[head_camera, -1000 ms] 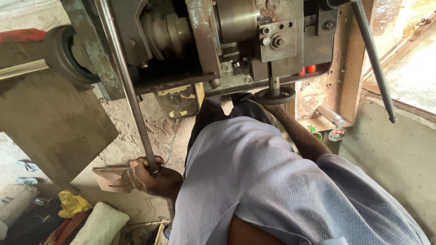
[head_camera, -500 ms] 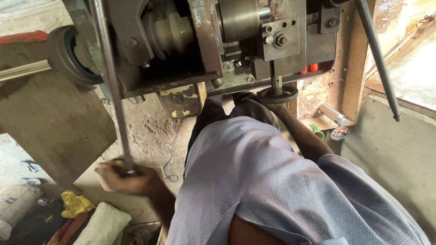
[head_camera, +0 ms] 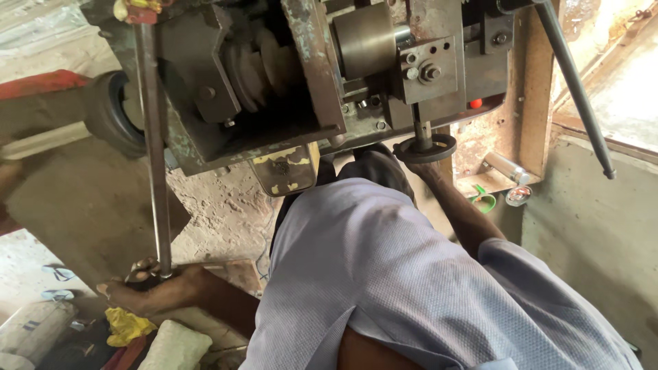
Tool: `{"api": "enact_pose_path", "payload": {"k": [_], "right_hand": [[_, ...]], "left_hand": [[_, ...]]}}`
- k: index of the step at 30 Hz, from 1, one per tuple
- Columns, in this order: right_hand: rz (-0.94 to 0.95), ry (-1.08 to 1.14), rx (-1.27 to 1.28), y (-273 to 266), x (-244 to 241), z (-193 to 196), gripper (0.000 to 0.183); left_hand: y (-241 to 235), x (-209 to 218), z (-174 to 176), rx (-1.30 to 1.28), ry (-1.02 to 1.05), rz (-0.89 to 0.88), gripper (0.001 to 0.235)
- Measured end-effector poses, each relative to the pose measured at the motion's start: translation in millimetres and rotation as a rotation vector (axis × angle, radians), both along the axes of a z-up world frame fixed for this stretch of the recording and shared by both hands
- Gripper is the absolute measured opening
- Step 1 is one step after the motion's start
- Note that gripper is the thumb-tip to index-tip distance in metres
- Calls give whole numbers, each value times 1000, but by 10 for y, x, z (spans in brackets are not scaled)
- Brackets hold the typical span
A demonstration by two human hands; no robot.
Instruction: The person operates a metal fabrication machine by turning hand wheels and pulling a long lever to shape or cut metal pieces. They handle cylindrical metal components and a red tool to assist in the process.
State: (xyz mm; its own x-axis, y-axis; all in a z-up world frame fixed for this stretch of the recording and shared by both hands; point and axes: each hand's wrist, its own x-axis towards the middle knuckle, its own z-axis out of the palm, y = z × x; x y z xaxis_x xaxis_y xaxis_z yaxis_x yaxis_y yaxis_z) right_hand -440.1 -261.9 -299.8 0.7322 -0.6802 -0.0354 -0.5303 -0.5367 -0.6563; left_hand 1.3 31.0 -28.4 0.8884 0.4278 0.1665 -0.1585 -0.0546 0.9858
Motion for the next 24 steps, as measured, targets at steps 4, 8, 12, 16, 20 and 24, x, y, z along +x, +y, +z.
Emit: {"api": "enact_pose_path", "payload": {"k": [4, 8, 12, 16, 20, 24], "right_hand": [[-83, 337, 457, 67, -4, -38, 25], [-173, 258, 919, 154, 183, 140, 30], [-350, 277, 1053, 66, -16, 1102, 24], [-601, 39, 1288, -262, -497, 1243, 23], [-481, 170, 908, -321, -645, 454, 24], [52, 78, 718, 143, -213, 349, 26]], "left_hand": [[96, -35, -59, 904, -519, -92, 41], [15, 55, -16, -120, -29, -8, 49], [-121, -13, 156, -22, 44, -20, 36], [-257, -70, 287, -49, 104, 20, 27], [-276, -56, 308, -110, 124, -19, 27], [-265, -11, 276, -136, 104, 58, 22]]}}
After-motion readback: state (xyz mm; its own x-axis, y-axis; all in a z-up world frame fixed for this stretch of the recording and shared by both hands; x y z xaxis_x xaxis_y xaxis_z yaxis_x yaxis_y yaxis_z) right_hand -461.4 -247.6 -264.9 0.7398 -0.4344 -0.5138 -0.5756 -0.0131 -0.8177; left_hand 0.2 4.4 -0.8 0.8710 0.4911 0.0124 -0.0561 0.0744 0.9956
